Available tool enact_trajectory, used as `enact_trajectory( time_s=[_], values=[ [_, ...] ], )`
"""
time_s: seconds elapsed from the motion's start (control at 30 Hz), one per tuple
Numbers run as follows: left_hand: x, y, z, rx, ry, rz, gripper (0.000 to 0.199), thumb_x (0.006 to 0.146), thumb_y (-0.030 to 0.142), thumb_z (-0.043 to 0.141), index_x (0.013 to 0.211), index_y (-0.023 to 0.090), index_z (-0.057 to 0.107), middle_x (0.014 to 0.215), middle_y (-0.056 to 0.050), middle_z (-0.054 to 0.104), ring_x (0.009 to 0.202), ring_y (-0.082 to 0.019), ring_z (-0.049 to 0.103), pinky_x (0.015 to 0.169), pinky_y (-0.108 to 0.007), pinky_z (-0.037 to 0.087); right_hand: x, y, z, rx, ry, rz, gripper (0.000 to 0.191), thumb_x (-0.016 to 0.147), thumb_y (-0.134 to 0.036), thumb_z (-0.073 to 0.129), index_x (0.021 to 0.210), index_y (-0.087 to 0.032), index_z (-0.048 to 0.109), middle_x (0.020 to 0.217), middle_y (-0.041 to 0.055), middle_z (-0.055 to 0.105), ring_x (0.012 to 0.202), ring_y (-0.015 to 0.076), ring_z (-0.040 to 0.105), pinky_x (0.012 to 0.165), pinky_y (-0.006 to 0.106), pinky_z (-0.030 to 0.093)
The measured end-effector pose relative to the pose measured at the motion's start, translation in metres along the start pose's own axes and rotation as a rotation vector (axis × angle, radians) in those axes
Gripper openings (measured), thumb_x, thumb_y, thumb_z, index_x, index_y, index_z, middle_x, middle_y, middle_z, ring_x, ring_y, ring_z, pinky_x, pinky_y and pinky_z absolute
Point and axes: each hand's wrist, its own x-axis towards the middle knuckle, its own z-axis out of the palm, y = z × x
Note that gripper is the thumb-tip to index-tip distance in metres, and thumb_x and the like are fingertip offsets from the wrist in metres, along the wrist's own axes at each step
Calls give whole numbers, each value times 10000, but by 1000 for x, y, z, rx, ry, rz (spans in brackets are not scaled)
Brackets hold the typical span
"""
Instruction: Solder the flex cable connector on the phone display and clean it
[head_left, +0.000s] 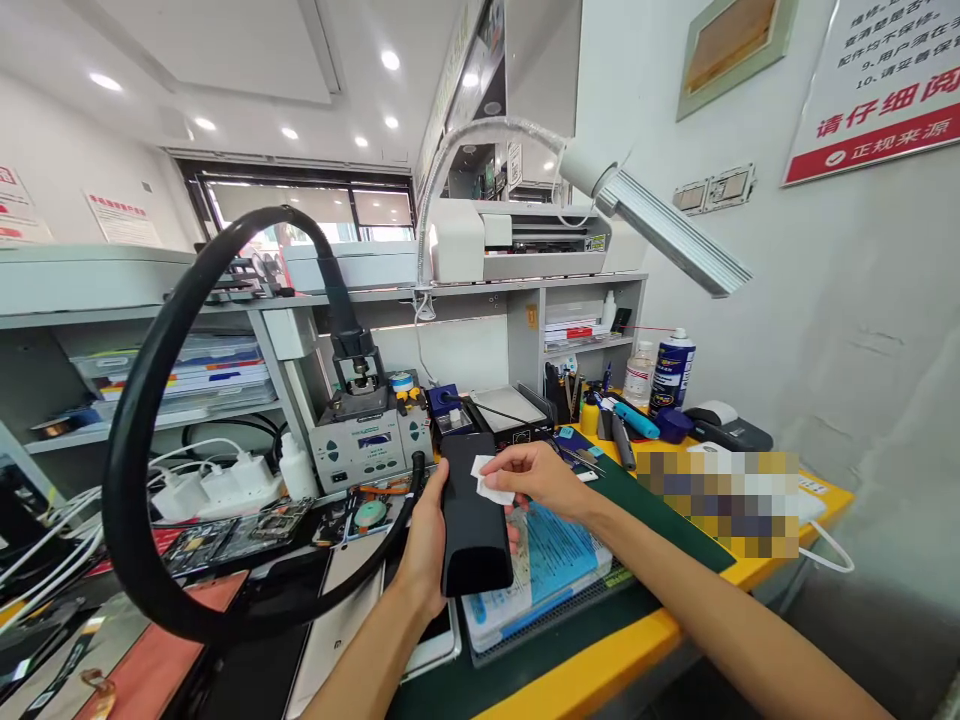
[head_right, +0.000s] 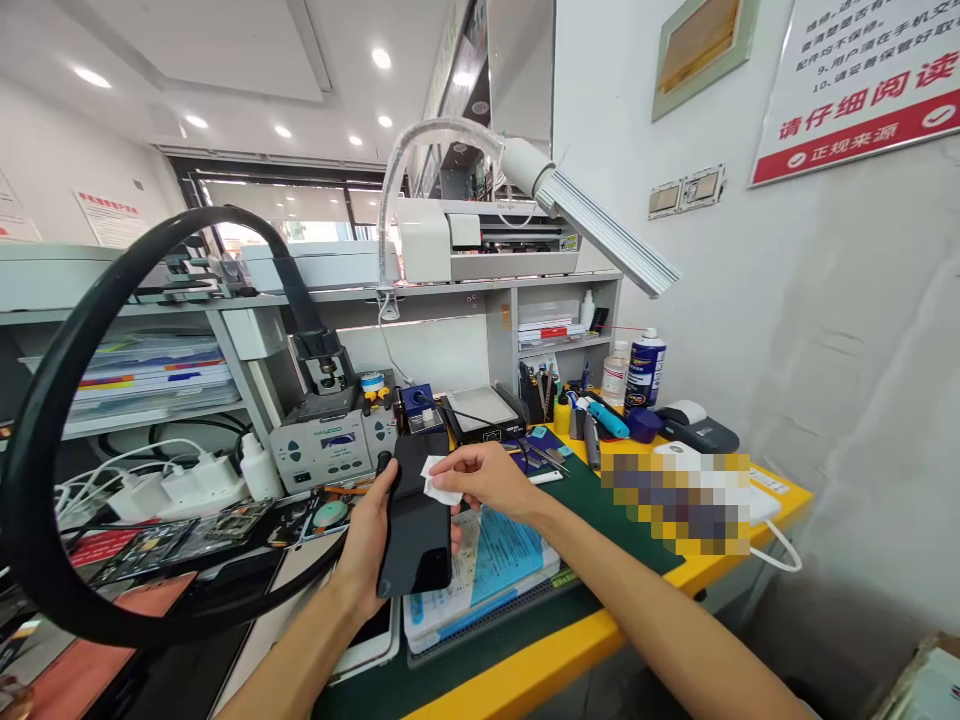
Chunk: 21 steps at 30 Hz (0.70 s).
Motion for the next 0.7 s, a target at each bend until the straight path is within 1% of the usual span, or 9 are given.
enact_trajectory(
  time_s=[0.07, 0.17, 0.27, 0.43, 0.57, 0.63, 0.7],
  values=[
    [2, 1, -1, 14, 43, -12, 513, 840, 561, 604, 1084, 115, 665, 775, -111, 758, 624, -256, 724, 593, -353, 587, -1, 0, 0, 4, -53, 16, 344, 712, -430, 806, 869, -136, 722, 581, -20, 585, 436, 82, 467, 376, 204, 391],
    [6, 1, -3, 31, 122, -16, 482, 816, 539, 640, 1048, 118, 678, 729, -101, 755, 580, -249, 713, 557, -348, 583, -2, 0, -1, 6, -99, 30, 346, 702, -423, 822, 823, -173, 615, 600, -40, 597, 443, 84, 493, 390, 197, 412],
    [9, 0, -4, 52, 209, -12, 451, 793, 520, 672, 999, 120, 693, 690, -93, 748, 545, -241, 700, 523, -335, 573, -3, -1, -3, -17, -144, 54, 372, 725, -425, 810, 778, -191, 526, 580, -61, 584, 418, 72, 484, 388, 183, 393],
    [9, -3, -2, 93, 295, 15, 426, 764, 498, 716, 932, 107, 713, 685, -101, 743, 543, -228, 693, 502, -305, 558, -6, -5, -5, -108, -271, 102, 396, 789, -477, 745, 689, -176, 508, 483, -70, 512, 390, 71, 460, 379, 175, 351],
    [10, -6, -3, 118, 316, 36, 459, 756, 524, 716, 969, 117, 720, 706, -98, 744, 560, -226, 692, 504, -301, 550, -11, -13, -5, -179, -363, 117, 475, 870, -544, 624, 612, -163, 505, 438, -59, 485, 383, 69, 445, 427, 191, 389],
    [12, -6, -4, 134, 327, 46, 474, 755, 533, 715, 998, 127, 719, 717, -94, 744, 571, -224, 693, 512, -298, 546, -13, -16, -4, -213, -382, 123, 513, 896, -573, 566, 599, -156, 521, 432, -51, 484, 378, 72, 442, 438, 201, 403],
    [13, -7, -4, 156, 345, 62, 488, 751, 538, 719, 1018, 129, 716, 725, -93, 744, 578, -223, 693, 508, -292, 536, -14, -18, -3, -241, -353, 117, 526, 912, -591, 523, 613, -158, 523, 442, -48, 482, 383, 75, 439, 428, 200, 387]
  ],
)
